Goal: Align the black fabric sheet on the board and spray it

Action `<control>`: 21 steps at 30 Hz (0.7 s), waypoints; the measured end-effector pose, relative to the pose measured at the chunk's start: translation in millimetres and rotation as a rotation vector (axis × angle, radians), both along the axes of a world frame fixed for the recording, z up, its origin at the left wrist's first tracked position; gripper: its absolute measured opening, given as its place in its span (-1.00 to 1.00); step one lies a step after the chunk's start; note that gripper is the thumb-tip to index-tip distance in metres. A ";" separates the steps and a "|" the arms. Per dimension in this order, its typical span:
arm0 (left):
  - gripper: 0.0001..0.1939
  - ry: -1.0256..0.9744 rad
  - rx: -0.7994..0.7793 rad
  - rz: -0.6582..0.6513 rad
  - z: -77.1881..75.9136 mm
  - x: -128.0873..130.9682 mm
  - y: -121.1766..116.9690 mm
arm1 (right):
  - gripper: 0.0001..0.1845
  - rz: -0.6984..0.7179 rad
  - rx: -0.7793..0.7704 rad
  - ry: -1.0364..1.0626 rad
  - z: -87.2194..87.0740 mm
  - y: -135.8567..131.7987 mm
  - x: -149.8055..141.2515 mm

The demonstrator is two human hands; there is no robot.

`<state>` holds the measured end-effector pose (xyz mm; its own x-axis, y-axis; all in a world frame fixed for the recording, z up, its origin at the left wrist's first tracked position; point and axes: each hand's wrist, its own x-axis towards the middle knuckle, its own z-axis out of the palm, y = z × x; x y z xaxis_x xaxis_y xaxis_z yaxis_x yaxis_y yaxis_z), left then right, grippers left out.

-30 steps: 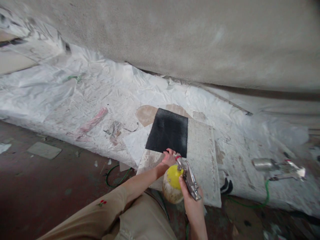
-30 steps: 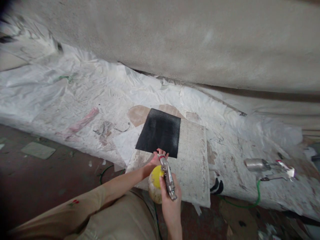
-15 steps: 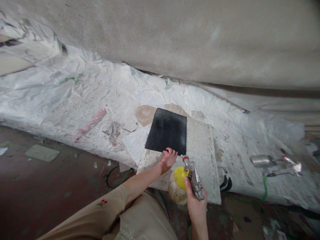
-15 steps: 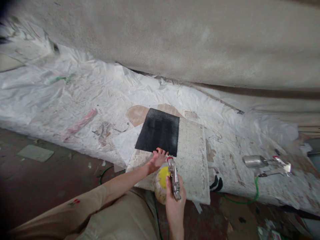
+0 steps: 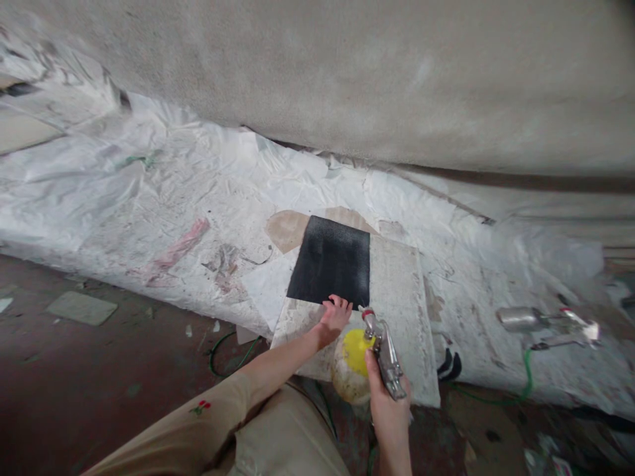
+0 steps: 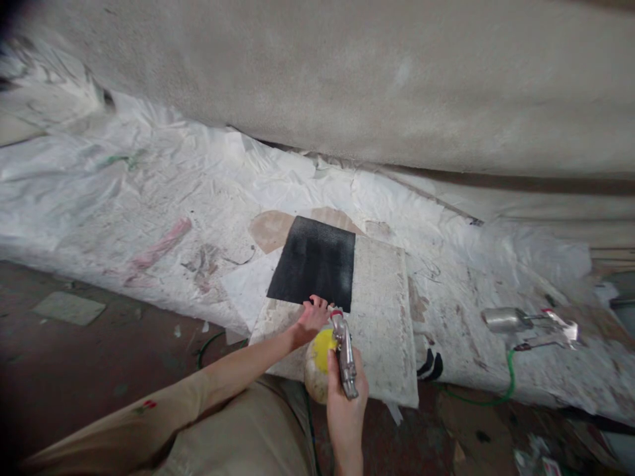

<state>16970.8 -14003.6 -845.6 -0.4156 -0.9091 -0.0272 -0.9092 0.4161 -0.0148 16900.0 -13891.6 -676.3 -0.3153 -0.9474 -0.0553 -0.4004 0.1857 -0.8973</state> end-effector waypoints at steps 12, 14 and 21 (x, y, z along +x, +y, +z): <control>-0.61 0.001 -0.058 0.015 -31.8 -11.2 -2.3 | -0.71 0.077 0.042 -0.048 15.4 -26.4 9.7; -0.61 0.003 -0.091 0.015 -28.7 -9.4 0.0 | -0.68 0.042 0.027 -0.050 15.9 -31.9 11.2; -0.58 0.045 -0.112 0.019 -9.2 -2.2 5.1 | -0.58 -0.036 0.023 -0.001 17.1 -41.6 6.9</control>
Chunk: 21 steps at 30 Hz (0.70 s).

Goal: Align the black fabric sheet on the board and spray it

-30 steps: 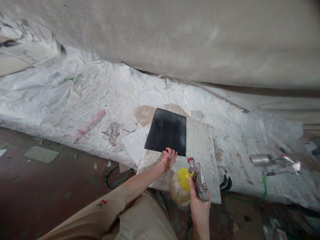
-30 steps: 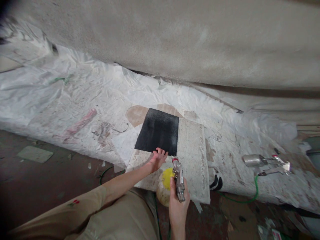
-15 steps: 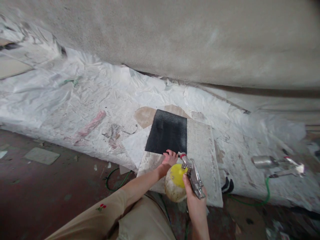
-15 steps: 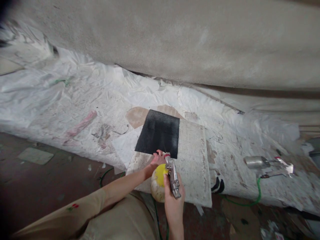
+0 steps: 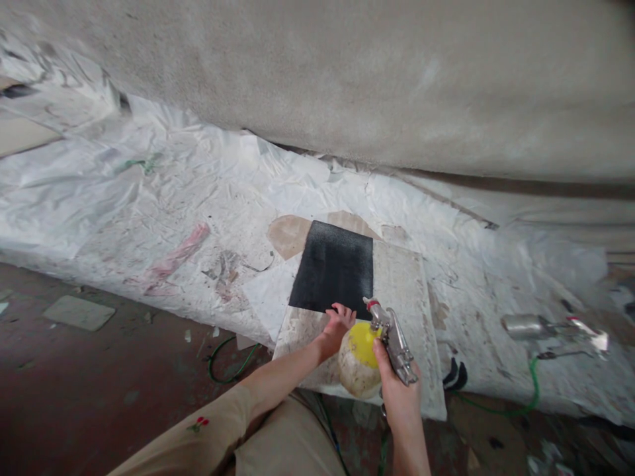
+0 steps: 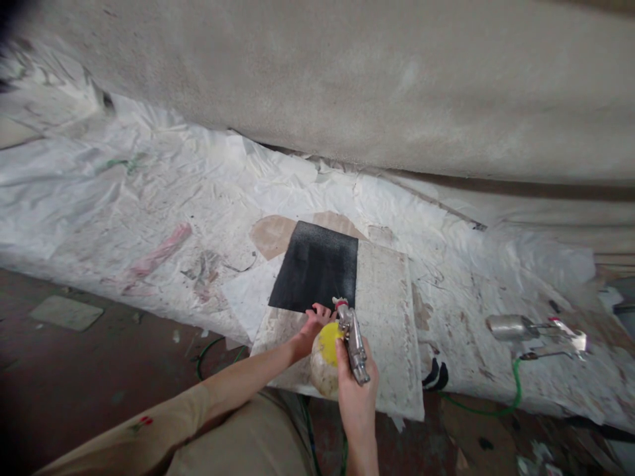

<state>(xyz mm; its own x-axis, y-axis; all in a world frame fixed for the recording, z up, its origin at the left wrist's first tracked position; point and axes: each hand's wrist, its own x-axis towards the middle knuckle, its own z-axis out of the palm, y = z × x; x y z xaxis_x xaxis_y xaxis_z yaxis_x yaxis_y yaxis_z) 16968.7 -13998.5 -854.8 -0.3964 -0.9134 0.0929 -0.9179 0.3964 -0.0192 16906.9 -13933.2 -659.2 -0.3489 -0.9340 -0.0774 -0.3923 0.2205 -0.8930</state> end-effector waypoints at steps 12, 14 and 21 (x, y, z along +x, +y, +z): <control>-0.54 -0.039 0.036 -0.028 14.8 2.9 2.6 | -0.58 -0.188 -0.023 0.018 -4.1 1.4 -21.4; -0.53 -0.056 0.036 -0.029 16.1 3.4 3.2 | -0.57 -0.218 -0.038 0.015 -4.9 1.6 -24.0; -0.52 -0.117 0.040 -0.022 17.8 4.7 5.1 | -0.51 -0.308 -0.045 0.090 -5.8 0.4 -30.8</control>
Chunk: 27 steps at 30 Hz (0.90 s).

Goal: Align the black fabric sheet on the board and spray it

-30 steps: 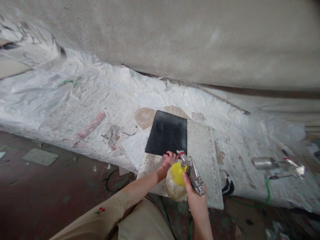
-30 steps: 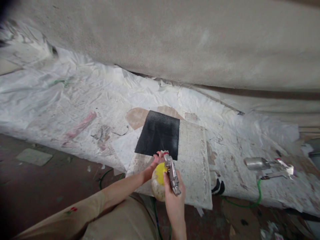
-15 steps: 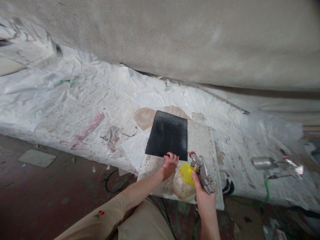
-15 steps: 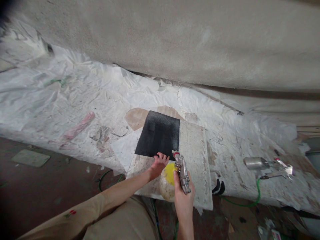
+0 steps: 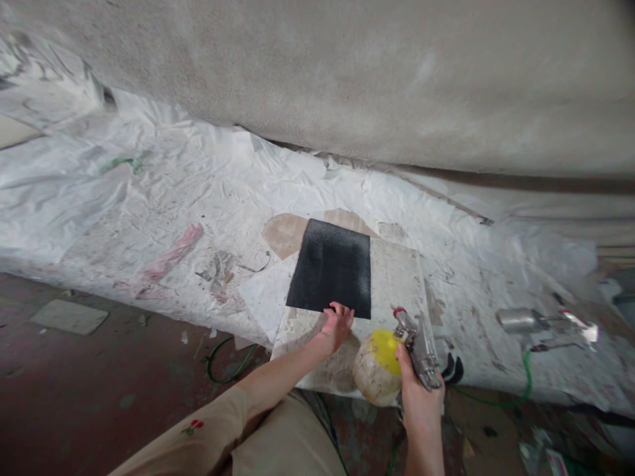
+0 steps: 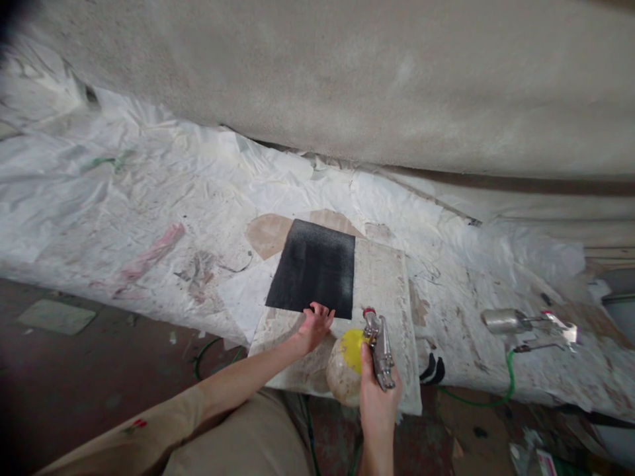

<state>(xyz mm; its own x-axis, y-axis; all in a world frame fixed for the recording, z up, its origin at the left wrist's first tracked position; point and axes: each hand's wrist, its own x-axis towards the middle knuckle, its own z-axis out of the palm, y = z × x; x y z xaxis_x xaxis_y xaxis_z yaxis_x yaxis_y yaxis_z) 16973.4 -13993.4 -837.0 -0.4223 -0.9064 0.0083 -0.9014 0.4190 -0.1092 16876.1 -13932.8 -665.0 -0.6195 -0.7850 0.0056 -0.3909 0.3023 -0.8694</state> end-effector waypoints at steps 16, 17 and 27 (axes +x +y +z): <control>-0.55 0.089 -0.017 0.013 -3.2 2.1 -2.3 | -0.57 0.280 0.074 -0.100 9.4 0.0 23.0; -0.53 0.081 -0.025 0.007 -3.3 2.5 -1.9 | -0.58 0.280 0.066 -0.101 9.8 -0.1 23.7; -0.50 0.066 -0.016 -0.053 -1.1 16.3 7.6 | -0.67 0.354 0.058 -0.072 9.0 2.1 24.7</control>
<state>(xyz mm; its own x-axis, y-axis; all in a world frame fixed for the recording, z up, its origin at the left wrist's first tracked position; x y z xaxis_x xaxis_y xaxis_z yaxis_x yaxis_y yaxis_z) 16989.7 -13985.8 -838.1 -0.4675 -0.8825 0.0522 -0.8836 0.4647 -0.0578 16900.7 -13930.7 -655.9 -0.3067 -0.9485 -0.0792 -0.4185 0.2091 -0.8838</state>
